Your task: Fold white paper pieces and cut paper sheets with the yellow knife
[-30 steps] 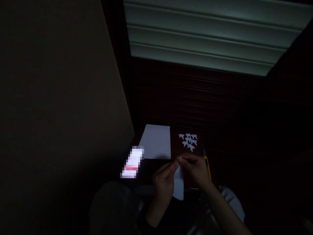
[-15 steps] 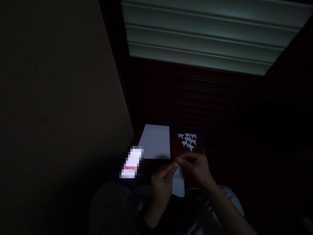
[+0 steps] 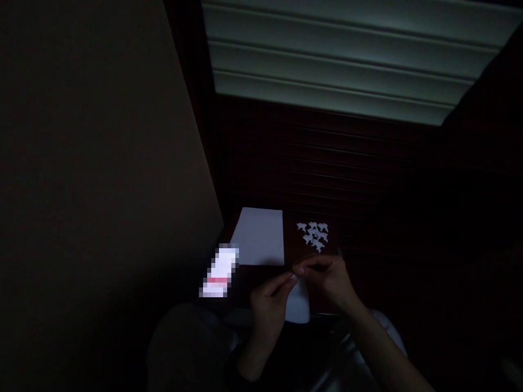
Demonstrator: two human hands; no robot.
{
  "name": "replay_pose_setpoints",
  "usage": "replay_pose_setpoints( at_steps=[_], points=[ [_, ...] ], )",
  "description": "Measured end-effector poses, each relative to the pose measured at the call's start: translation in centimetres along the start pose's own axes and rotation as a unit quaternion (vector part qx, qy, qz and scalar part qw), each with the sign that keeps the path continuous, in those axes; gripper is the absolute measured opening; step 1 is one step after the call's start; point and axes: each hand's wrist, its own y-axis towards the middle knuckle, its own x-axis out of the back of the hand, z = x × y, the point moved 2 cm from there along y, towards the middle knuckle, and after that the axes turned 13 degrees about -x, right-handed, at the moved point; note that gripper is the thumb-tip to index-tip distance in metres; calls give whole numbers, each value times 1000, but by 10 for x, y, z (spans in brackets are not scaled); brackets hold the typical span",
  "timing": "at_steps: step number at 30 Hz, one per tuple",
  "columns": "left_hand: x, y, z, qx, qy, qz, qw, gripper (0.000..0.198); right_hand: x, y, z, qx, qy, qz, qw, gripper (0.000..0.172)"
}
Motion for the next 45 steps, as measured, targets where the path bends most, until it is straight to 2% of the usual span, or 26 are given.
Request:
replay_pose_setpoints(
  at_steps=[11,24,32,45],
  points=[
    [1,-1,-2,13,7,-4,1000,17,0,-2,7,3,2,30,1000,14],
    [2,-1,-4,33,-21,26,999,18,5,0,2,-34,-8,6,999,19],
    [3,1,2,85,-63,12,994,26,5,-2,-4,-27,-18,25,999,24],
    [-1,2,-4,116,-100,64,986,23,8,3,-14,-33,-37,-45,998,21]
  ],
)
